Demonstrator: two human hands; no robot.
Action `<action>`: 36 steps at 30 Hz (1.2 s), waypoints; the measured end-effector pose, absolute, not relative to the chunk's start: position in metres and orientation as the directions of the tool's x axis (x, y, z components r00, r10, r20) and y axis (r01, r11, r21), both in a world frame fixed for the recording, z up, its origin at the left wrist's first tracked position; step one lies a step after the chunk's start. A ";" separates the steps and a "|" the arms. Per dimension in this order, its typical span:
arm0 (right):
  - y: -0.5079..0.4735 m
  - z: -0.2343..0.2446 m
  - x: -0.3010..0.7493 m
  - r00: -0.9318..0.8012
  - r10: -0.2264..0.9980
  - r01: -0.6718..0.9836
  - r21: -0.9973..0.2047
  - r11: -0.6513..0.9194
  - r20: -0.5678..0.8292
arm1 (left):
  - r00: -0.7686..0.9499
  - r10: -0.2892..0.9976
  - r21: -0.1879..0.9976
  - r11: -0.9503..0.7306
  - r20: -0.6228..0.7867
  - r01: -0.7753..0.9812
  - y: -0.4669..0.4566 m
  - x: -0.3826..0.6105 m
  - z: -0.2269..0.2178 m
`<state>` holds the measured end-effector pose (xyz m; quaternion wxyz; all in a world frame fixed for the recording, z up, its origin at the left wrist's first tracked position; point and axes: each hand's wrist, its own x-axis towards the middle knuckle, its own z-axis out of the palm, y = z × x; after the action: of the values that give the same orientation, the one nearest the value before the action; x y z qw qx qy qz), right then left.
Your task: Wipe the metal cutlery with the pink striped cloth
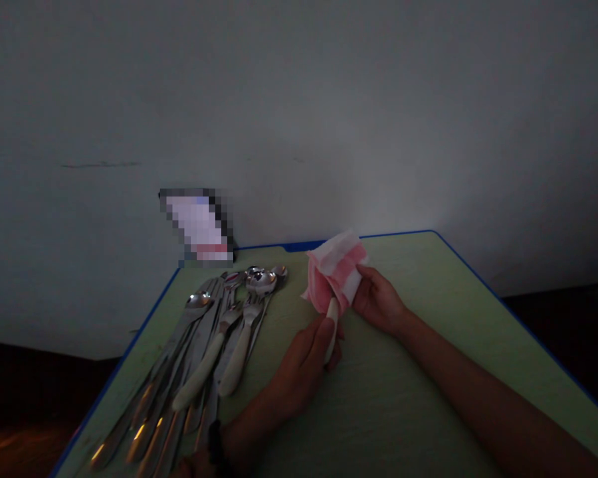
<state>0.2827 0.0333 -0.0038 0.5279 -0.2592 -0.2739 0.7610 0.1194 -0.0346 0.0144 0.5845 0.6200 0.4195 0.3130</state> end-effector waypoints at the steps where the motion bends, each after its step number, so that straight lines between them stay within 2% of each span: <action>1: 0.033 -0.003 0.284 -0.301 0.950 -0.688 -0.669 -0.281 -0.089 | 0.454 0.885 0.987 0.035 -0.105 0.160 -0.035 0.119 0.014; 6: 0.032 0.004 0.288 -0.234 0.972 -0.831 -0.516 -0.208 -0.015 | 0.471 0.877 0.985 0.014 -0.094 0.171 -0.034 0.119 0.014; 8: 0.031 0.006 0.288 -0.247 0.969 -0.827 -0.517 -0.222 -0.020 | 0.467 0.879 0.984 0.016 -0.099 0.177 -0.034 0.119 0.013; 13: 0.030 0.003 0.283 -0.294 0.956 -0.614 -0.764 -0.199 -0.012 | 0.459 0.882 0.982 0.018 -0.103 0.185 -0.034 0.119 0.012; 16: 0.029 -0.003 0.282 -0.319 0.947 -0.504 -0.843 -0.188 -0.020 | 0.490 0.868 0.984 -0.011 -0.080 0.180 -0.033 0.119 0.012; 22: 0.026 -0.013 0.285 -0.339 0.940 -0.360 -0.917 -0.169 -0.040 | 0.498 0.860 0.969 -0.019 -0.110 0.247 -0.034 0.120 0.012; 27: 0.025 -0.010 0.282 -0.309 0.950 -0.322 -0.935 -0.148 -0.043 | 0.490 0.866 0.938 -0.087 -0.095 0.336 -0.031 0.122 0.012; 36: 0.030 -0.020 0.278 -0.071 0.995 -0.242 -0.966 -0.089 -0.074 | 0.517 0.855 0.901 -0.199 -0.033 0.386 -0.034 0.121 0.013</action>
<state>0.2776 0.0298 -0.0201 0.5215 -0.4390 -0.4284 0.5931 0.1211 -0.0335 0.0126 0.4704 0.7329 0.4236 0.2493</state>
